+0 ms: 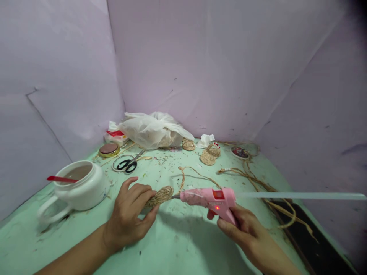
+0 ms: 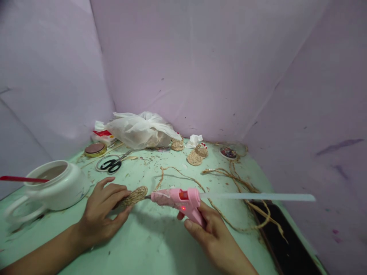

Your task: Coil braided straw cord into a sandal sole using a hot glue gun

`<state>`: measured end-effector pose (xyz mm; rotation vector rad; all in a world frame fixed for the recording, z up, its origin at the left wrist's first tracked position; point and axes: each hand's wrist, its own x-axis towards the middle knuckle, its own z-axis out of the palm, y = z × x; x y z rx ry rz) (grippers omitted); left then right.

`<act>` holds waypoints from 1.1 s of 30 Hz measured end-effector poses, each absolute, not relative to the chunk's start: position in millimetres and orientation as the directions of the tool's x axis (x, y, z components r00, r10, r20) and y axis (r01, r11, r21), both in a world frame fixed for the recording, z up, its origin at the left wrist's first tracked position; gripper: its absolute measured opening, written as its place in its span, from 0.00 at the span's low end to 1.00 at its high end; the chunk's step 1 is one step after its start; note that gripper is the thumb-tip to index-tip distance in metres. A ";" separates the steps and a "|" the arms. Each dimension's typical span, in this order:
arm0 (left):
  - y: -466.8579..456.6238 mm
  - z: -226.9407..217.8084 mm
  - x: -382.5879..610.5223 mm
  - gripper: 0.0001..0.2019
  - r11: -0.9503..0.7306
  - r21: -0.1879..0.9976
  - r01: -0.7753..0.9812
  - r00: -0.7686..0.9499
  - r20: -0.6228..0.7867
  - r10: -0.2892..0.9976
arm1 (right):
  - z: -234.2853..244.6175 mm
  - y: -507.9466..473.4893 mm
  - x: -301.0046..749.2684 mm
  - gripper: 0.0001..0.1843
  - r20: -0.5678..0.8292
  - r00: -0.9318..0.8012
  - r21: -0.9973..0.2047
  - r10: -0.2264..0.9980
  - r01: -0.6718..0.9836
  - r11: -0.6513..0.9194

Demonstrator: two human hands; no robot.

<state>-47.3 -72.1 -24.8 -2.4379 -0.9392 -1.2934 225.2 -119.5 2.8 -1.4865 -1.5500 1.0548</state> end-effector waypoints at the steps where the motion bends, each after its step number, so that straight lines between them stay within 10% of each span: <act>1: -72.1 -24.9 -47.4 0.14 -0.768 0.094 0.633 0.405 0.806 0.432 | 3.5 -119.5 225.2 0.15 -0.031 -0.071 -0.914 0.997 0.406 0.000; 33: -71.4 -23.6 -47.3 0.14 -0.788 0.100 0.607 0.441 0.783 0.439 | 2.7 -116.2 226.1 0.17 0.011 -0.025 -0.912 1.000 0.409 0.020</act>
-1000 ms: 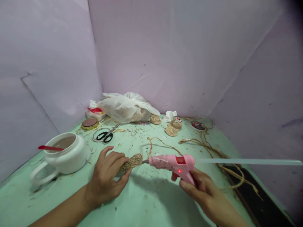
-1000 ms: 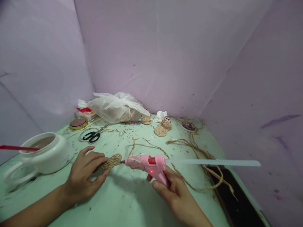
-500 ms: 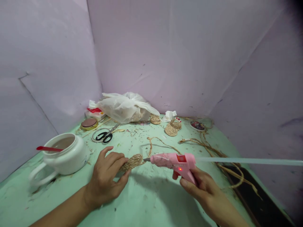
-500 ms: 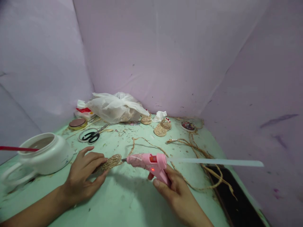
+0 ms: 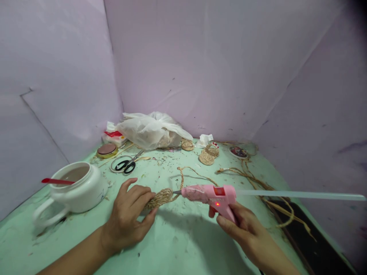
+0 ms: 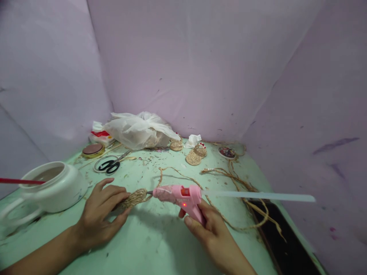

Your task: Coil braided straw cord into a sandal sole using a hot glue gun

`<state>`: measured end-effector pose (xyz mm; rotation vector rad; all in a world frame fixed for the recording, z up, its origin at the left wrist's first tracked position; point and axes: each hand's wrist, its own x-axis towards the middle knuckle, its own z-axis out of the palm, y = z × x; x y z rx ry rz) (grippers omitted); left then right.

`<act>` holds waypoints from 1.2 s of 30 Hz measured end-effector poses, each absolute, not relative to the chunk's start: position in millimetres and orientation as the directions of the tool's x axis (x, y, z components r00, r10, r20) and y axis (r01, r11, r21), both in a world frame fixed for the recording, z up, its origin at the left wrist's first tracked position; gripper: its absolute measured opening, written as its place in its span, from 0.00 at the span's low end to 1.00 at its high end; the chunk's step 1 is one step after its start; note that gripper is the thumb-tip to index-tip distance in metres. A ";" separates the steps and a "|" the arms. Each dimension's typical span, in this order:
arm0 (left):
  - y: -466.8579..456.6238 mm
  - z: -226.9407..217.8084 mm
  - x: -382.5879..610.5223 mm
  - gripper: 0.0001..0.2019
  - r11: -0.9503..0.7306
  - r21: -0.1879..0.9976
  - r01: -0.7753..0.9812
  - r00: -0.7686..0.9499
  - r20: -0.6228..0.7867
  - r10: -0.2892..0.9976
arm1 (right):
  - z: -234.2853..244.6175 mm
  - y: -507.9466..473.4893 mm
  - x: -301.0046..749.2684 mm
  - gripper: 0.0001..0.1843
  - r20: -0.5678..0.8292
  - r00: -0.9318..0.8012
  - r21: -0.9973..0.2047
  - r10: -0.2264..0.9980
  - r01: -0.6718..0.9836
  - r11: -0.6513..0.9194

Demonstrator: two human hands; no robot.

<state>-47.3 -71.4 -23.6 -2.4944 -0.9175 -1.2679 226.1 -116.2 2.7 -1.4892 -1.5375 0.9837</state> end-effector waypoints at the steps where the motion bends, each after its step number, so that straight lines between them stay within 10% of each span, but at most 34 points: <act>1: -71.6 -23.9 -47.6 0.14 -0.786 0.102 0.610 0.440 0.782 0.442 | 3.3 -116.0 225.9 0.18 0.014 -0.019 -0.909 1.000 0.417 0.021; 36: -72.4 -25.7 -47.3 0.15 -0.804 0.092 0.587 0.476 0.764 0.435 | 7.9 -115.4 230.8 0.16 -0.018 -0.082 -0.921 0.996 0.388 0.015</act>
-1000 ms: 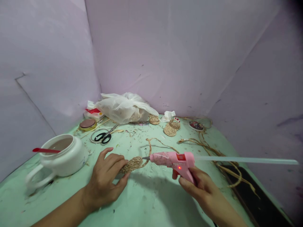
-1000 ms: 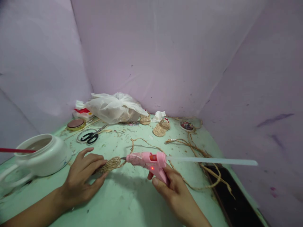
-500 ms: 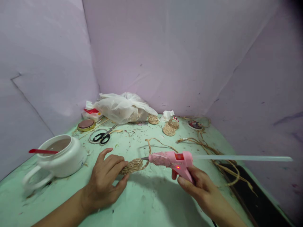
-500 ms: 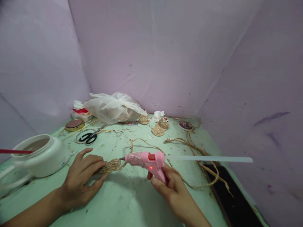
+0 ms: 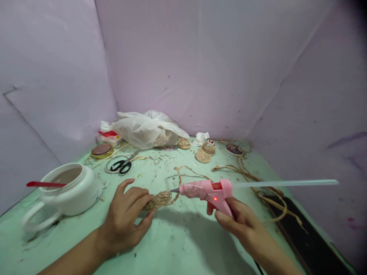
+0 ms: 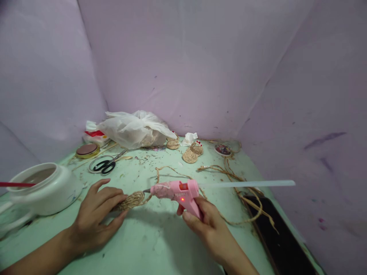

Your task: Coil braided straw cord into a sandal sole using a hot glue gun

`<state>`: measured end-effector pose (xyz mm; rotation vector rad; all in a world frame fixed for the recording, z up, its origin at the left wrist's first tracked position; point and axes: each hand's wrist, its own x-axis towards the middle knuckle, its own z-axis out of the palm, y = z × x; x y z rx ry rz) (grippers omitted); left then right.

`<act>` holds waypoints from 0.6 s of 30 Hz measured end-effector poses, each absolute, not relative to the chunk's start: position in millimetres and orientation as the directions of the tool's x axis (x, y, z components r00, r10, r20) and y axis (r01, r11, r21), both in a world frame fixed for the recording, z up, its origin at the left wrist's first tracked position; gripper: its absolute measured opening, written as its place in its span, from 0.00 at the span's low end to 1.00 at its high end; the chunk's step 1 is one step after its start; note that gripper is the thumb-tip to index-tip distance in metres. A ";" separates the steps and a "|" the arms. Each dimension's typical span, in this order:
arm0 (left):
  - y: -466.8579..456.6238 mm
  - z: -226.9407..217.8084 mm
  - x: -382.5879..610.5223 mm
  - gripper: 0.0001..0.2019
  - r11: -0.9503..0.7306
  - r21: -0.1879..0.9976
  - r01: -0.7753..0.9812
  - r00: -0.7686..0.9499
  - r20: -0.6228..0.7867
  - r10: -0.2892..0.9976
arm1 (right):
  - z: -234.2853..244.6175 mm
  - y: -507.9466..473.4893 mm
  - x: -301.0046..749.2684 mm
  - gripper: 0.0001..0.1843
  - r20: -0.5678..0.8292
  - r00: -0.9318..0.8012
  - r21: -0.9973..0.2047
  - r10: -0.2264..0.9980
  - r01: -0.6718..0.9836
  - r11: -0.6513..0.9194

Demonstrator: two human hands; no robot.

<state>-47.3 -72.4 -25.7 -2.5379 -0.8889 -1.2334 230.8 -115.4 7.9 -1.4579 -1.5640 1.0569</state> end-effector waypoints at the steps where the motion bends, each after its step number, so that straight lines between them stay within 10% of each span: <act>1: -72.1 -25.5 -47.3 0.15 -0.802 0.092 0.590 0.474 0.765 0.436 | 7.6 -115.3 231.8 0.16 -0.015 -0.085 -0.923 0.996 0.384 0.019; 18: -76.6 -23.7 -44.7 0.14 -0.833 0.090 0.546 0.492 0.770 0.406 | 6.5 -113.8 230.1 0.14 -0.011 -0.125 -0.949 0.992 0.314 0.029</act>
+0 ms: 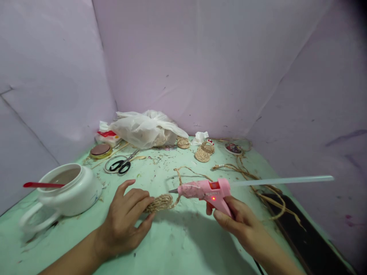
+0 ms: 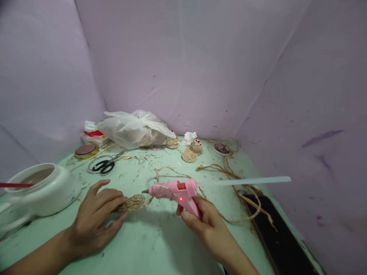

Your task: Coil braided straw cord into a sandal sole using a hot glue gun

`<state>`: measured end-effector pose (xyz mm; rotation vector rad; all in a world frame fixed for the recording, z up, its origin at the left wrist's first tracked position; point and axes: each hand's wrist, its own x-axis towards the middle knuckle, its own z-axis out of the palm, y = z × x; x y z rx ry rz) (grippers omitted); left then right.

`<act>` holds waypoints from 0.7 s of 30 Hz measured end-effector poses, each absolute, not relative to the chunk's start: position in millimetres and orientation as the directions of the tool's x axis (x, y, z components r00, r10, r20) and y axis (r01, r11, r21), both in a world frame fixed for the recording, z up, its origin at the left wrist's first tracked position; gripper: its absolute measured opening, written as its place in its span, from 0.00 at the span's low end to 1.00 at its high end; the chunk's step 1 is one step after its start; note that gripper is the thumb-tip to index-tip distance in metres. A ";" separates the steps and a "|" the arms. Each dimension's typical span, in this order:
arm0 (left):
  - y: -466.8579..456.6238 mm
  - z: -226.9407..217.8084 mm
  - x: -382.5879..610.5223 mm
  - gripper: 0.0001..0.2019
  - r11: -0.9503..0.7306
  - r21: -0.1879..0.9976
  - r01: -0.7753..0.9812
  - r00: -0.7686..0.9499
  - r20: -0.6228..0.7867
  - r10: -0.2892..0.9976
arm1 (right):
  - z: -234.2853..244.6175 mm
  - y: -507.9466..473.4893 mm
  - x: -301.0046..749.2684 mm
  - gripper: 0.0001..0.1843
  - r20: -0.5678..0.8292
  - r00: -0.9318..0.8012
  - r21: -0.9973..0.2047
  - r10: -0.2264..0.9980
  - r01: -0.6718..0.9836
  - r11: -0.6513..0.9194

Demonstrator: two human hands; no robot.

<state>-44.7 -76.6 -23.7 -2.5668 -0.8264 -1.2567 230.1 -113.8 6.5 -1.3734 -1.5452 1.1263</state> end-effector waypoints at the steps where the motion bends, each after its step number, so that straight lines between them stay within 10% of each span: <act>1: -77.2 -23.6 -43.8 0.14 -0.838 0.096 0.537 0.494 0.769 0.405 | 6.4 -114.0 229.1 0.14 -0.009 -0.120 -0.952 0.993 0.305 0.029; 8: -80.1 -23.7 -41.7 0.14 -0.850 0.130 0.510 0.508 0.752 0.420 | 7.1 -79.3 235.8 0.16 0.012 0.101 -0.983 0.995 0.182 -0.006; 16: -91.8 -19.6 -44.4 0.15 -0.871 0.180 0.457 0.540 0.722 0.433 | -1.0 -0.7 249.3 0.12 -0.125 0.252 -0.858 0.960 0.458 -0.232; 21: -94.8 -22.9 -46.5 0.17 -0.859 0.246 0.449 0.526 0.705 0.477 | -3.7 -13.3 239.2 0.06 0.034 0.309 -0.763 0.951 0.623 -0.175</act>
